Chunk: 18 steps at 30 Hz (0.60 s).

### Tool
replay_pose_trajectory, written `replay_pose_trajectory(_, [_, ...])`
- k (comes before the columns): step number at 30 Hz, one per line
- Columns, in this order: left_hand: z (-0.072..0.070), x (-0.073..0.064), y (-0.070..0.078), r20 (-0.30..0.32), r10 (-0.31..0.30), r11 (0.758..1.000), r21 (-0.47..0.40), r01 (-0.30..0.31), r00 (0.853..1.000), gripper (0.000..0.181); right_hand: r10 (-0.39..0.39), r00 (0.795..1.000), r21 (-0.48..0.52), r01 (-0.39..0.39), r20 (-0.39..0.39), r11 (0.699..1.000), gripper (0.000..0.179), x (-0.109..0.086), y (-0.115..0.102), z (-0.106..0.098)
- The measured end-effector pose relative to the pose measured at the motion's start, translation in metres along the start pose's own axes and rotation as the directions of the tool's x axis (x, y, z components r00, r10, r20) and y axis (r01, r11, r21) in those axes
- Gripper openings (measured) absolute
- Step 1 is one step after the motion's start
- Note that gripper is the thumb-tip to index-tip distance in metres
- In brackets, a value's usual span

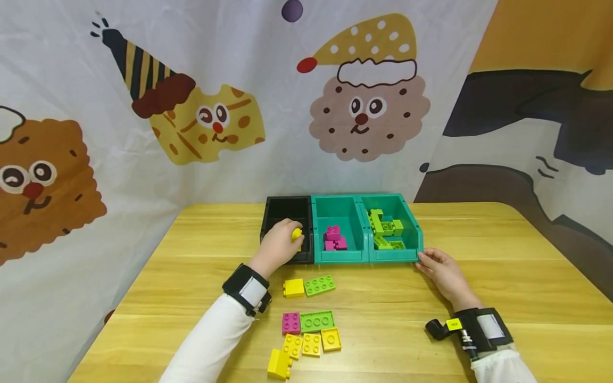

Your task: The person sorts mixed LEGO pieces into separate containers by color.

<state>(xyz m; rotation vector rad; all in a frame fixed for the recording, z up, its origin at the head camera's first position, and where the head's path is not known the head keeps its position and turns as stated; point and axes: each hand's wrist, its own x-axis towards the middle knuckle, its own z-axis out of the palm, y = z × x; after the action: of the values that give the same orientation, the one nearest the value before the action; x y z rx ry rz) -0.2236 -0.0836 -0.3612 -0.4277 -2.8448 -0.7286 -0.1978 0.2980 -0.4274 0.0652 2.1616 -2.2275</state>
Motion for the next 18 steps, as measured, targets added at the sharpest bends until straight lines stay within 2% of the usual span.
replay_pose_trajectory(8, [-0.006,-0.016,0.005,-0.003,0.055,0.998,-0.039,-0.055,0.999,0.031,0.001,1.000,0.007,-0.001,0.006,1.000,0.008,0.001,0.002,-0.001])
replay_pose_trajectory(12, [-0.007,-0.024,0.003,0.008,0.060,0.996,-0.067,-0.059,0.998,0.031,-0.001,1.000,-0.005,0.001,0.010,1.000,0.007,0.001,0.002,-0.001])
replay_pose_trajectory(18, [-0.002,-0.033,-0.001,0.047,0.061,0.996,-0.062,-0.058,0.997,0.031,-0.001,1.000,-0.008,0.001,0.000,1.000,0.007,0.000,0.001,-0.001])
